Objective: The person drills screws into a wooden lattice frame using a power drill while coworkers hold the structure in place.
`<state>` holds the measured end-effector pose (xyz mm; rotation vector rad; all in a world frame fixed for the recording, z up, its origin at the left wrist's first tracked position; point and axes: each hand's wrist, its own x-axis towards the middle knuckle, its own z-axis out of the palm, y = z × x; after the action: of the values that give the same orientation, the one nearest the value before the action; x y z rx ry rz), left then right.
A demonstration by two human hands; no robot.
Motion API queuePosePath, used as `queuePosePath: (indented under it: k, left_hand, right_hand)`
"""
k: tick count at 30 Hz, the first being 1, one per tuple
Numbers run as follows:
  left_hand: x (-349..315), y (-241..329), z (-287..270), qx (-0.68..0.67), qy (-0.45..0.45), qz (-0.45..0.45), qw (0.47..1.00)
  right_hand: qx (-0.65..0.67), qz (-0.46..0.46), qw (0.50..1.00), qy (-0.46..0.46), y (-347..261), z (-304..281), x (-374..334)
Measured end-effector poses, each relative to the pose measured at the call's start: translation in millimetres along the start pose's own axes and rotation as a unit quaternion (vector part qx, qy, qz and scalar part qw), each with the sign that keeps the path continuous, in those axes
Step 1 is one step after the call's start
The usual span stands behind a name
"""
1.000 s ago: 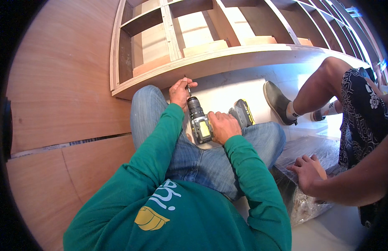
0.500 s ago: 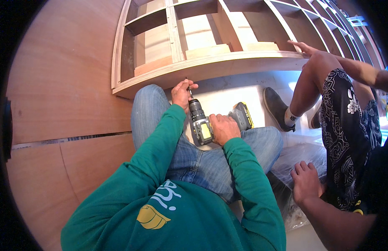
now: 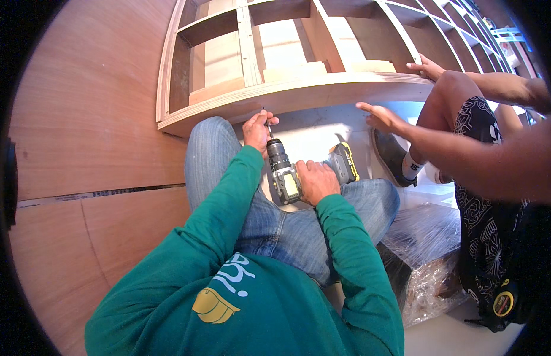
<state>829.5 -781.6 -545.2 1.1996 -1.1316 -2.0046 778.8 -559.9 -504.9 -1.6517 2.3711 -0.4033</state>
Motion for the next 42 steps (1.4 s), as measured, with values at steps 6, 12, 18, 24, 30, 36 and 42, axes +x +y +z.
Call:
queuePosePath:
  k: [6, 12, 18, 24, 30, 36, 42]
  left_hand:
    - [-1, 3, 1, -0.016, -0.004, -0.006, 1.0]
    - [-1, 6, 1, -0.007, -0.004, -0.011, 1.0]
    - [-2, 9, 2, 0.009, 0.007, -0.019, 1.0]
    - [5, 3, -1, 0.037, -0.001, -0.008, 0.999]
    - [-21, 38, 3, 0.373, 0.037, 0.126, 0.918]
    - [-65, 138, -6, 0.38, 0.196, 0.437, 0.791]
    - [14, 121, -132, -0.121, 0.348, 0.125, 0.921]
  right_hand:
    - [0.006, 0.008, 1.0, -0.006, 0, 2, 0]
    - [0.017, 0.007, 1.0, -0.009, 0, 2, 0]
    - [0.015, -0.002, 1.0, -0.018, -2, -3, 3]
    - [0.011, -0.011, 0.999, -0.036, -1, -5, 4]
    - [-0.005, -0.02, 1.0, 0.02, 2, 4, 4]
    - [-0.022, -0.02, 1.0, -0.012, 3, -2, 6]
    - [-0.018, -0.01, 0.999, -0.027, 0, -4, 6]
